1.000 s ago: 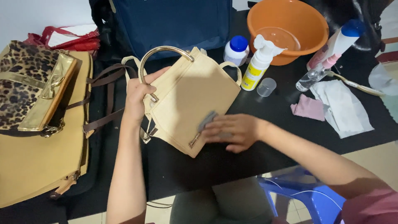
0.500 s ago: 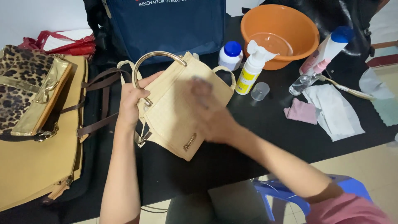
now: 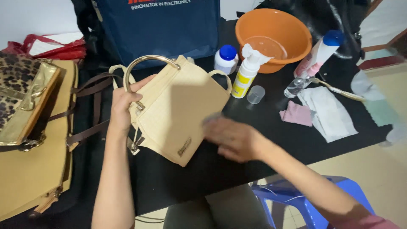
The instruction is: Cleaning a cream-colored leather handbag using a cloth and cleaning solution at a natural pace.
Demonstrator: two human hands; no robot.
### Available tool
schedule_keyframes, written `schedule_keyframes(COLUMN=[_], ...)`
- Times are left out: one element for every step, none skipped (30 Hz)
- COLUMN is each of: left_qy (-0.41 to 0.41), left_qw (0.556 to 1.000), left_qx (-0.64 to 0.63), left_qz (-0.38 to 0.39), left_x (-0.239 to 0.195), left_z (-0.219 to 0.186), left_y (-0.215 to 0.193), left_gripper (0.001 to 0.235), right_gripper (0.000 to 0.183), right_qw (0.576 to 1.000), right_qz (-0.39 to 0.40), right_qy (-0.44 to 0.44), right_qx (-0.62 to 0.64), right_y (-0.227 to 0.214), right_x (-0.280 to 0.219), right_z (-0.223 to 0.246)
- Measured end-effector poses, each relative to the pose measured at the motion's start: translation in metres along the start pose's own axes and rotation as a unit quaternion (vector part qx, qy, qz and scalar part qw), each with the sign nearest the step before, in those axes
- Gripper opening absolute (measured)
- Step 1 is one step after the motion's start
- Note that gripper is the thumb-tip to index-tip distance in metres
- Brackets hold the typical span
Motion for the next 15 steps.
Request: schedule_keyframes(left_qy=[-0.003,-0.006,-0.005,0.006,0.018,0.02,0.02,0.02,0.02,0.014,0.008,0.008,0.005,0.001,0.002], left_qw=[1.0,1.0,1.0,1.0,1.0,1.0,0.999,0.998,0.998,0.999,1.0,1.0,1.0,0.999,0.999], left_qx=[-0.01,-0.019,-0.023,-0.008,0.006,0.003,0.022,0.042,0.039,0.015,-0.008,-0.011,-0.001,0.01,0.005], left_qz=[-0.009,-0.017,-0.014,-0.016,-0.019,-0.016,-0.029,-0.043,-0.038,-0.033,-0.028,-0.023,-0.029,-0.035,-0.034], left_x=[0.002,0.003,0.003,0.002,0.003,0.004,0.005,0.006,0.005,0.004,0.004,0.003,0.003,0.003,0.002], left_z=[0.005,0.009,0.009,0.007,0.004,0.005,0.008,0.012,0.008,0.005,0.002,0.002,0.002,0.002,0.0], left_y=[-0.003,-0.006,-0.007,-0.008,-0.008,-0.01,-0.013,-0.015,-0.011,-0.007,-0.004,-0.002,-0.002,-0.002,0.0], left_gripper=[0.065,0.066,0.066,0.065,0.064,0.064,0.065,0.065,0.065,0.066,0.067,0.067,0.068,0.069,0.069], right_gripper=[0.048,0.046,0.046,0.037,0.033,0.033,0.03,0.027,0.027,0.022,0.021,0.021,0.03,0.04,0.04], right_qw=[0.996,0.984,0.983,0.947,0.888,0.888,0.834,0.771,0.768,0.739,0.707,0.704,0.729,0.751,0.75], right_qz=[-0.014,-0.028,-0.026,-0.117,-0.205,-0.204,-0.247,-0.287,-0.287,-0.29,-0.292,-0.292,-0.263,-0.232,-0.23], right_qy=[0.087,0.173,0.176,0.298,0.411,0.413,0.493,0.566,0.569,0.602,0.633,0.635,0.61,0.582,0.583], right_qx=[-0.02,-0.039,-0.043,-0.021,0.001,-0.003,-0.03,-0.056,-0.06,-0.091,-0.121,-0.125,-0.167,-0.208,-0.212], right_y=[-0.013,-0.027,-0.033,-0.052,-0.069,-0.083,-0.102,-0.119,-0.13,-0.143,-0.156,-0.16,-0.166,-0.172,-0.17], right_x=[-0.014,-0.032,-0.044,-0.071,-0.105,-0.11,-0.132,-0.157,-0.165,-0.179,-0.193,-0.209,-0.216,-0.223,-0.22], right_z=[-0.016,-0.031,-0.026,-0.038,-0.046,-0.043,-0.043,-0.039,-0.038,-0.036,-0.033,-0.036,-0.038,-0.039,-0.041])
Point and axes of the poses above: each hand's wrist, its own x-axis towards the middle knuckle, its own y-axis out of the palm, z = x × y, the point moved 9 cm from there along x, towards the middle knuckle, and after that the axes turned 7 degrees about -y, right-handed, at the moved point
